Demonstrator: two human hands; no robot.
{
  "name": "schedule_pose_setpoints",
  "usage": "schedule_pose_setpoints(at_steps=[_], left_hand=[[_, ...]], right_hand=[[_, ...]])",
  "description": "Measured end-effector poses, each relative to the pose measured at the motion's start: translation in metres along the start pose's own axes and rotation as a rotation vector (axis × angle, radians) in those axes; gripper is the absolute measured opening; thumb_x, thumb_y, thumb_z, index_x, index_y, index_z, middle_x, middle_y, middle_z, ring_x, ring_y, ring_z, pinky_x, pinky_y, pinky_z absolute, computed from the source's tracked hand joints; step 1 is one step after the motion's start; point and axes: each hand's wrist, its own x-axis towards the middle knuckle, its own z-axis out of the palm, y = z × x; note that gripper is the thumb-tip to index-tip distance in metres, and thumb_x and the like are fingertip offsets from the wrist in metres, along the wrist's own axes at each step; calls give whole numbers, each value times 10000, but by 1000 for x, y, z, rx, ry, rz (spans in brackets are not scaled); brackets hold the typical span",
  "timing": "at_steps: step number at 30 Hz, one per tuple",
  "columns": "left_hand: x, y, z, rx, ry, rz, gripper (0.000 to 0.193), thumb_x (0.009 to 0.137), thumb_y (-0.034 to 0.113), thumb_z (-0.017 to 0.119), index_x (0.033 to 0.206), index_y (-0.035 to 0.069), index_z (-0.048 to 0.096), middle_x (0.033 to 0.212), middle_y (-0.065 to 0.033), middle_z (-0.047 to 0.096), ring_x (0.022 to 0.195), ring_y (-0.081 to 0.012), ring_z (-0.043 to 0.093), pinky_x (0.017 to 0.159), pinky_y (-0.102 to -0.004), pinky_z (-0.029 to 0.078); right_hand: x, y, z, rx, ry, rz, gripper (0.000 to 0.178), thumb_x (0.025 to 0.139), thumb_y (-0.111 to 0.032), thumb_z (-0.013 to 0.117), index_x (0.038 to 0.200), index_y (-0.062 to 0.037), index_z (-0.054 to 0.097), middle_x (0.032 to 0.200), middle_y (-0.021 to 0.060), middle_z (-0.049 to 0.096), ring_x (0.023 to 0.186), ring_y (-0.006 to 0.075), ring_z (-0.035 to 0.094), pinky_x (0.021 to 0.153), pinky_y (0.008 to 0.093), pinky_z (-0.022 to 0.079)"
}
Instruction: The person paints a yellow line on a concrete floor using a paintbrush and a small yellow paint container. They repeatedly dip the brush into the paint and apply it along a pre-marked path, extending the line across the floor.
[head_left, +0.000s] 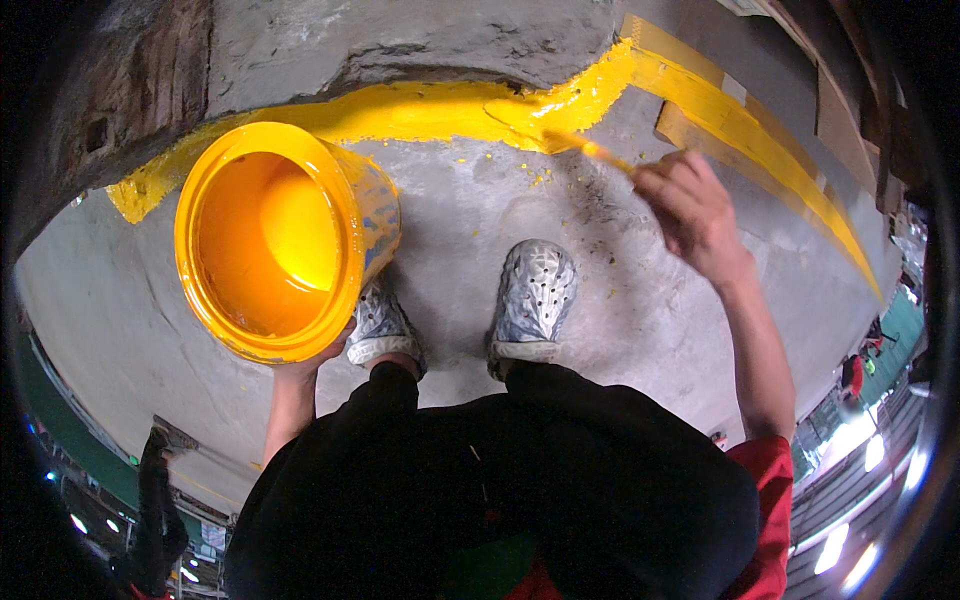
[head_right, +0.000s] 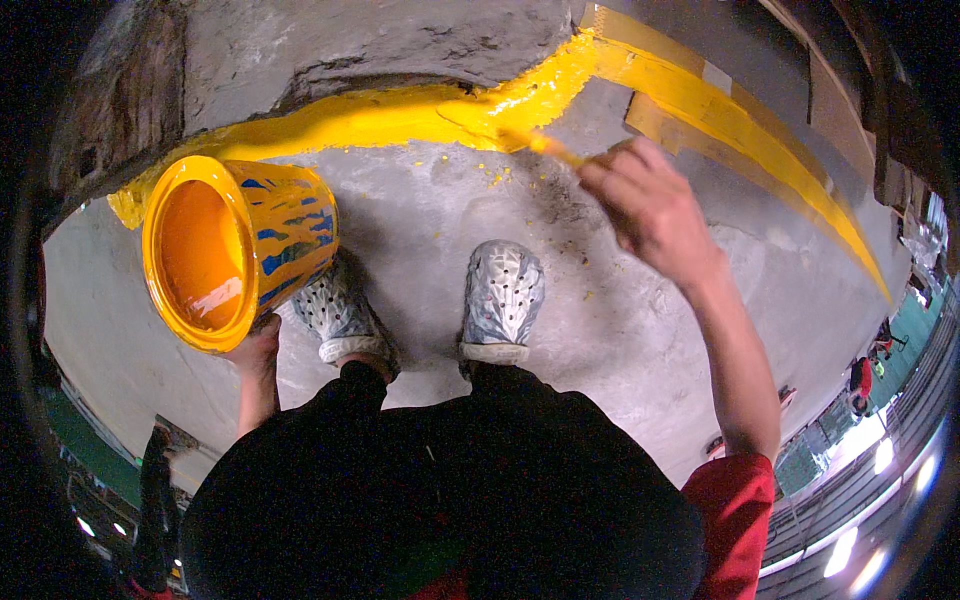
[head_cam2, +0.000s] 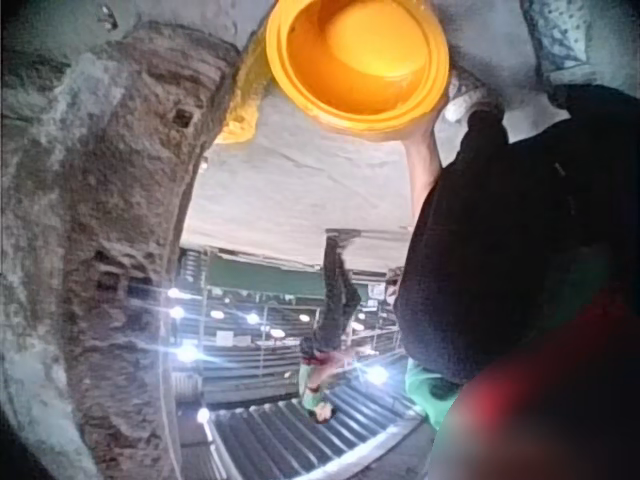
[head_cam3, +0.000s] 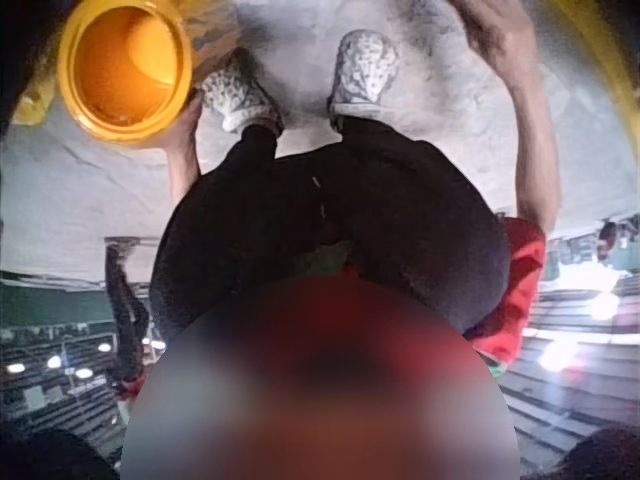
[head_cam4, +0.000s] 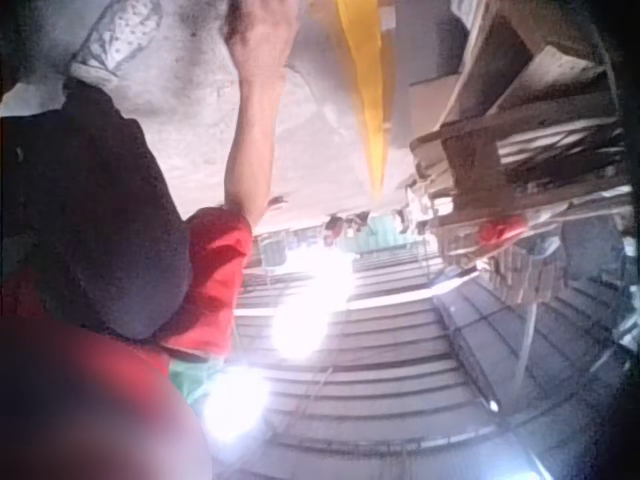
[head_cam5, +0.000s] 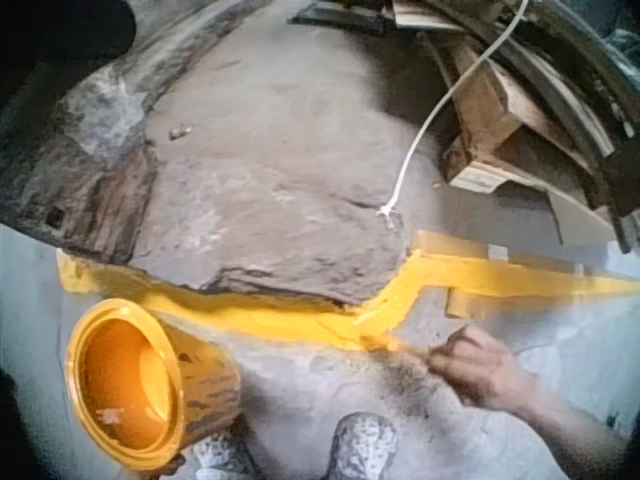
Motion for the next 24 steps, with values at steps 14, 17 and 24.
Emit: schedule_pose_setpoints(at_steps=[14,17,24], left_hand=[[1,-1,-4,-23,35,-31,898,748,340,907,1414,24,394,1364,-158,513,1211,-292,555,1040,-450,459],[3,-1,-4,-28,45,-42,904,746,340,908,1417,26,391,1366,-159,510,1214,-294,553,1041,-452,457],[9,-1,-3,-55,79,-81,917,740,340,911,1423,32,383,1371,-162,503,1221,-299,548,1043,-455,454]], right_hand=[[-6,12,3,-60,267,189,253,799,46,737,1041,-13,698,864,121,634,837,307,603,748,385,511],[-9,29,-7,-160,355,219,261,799,53,728,1049,-20,704,871,126,645,821,304,600,733,391,506],[-6,-6,22,-165,294,220,266,789,39,739,1046,-22,703,901,121,666,834,310,606,748,382,514]])
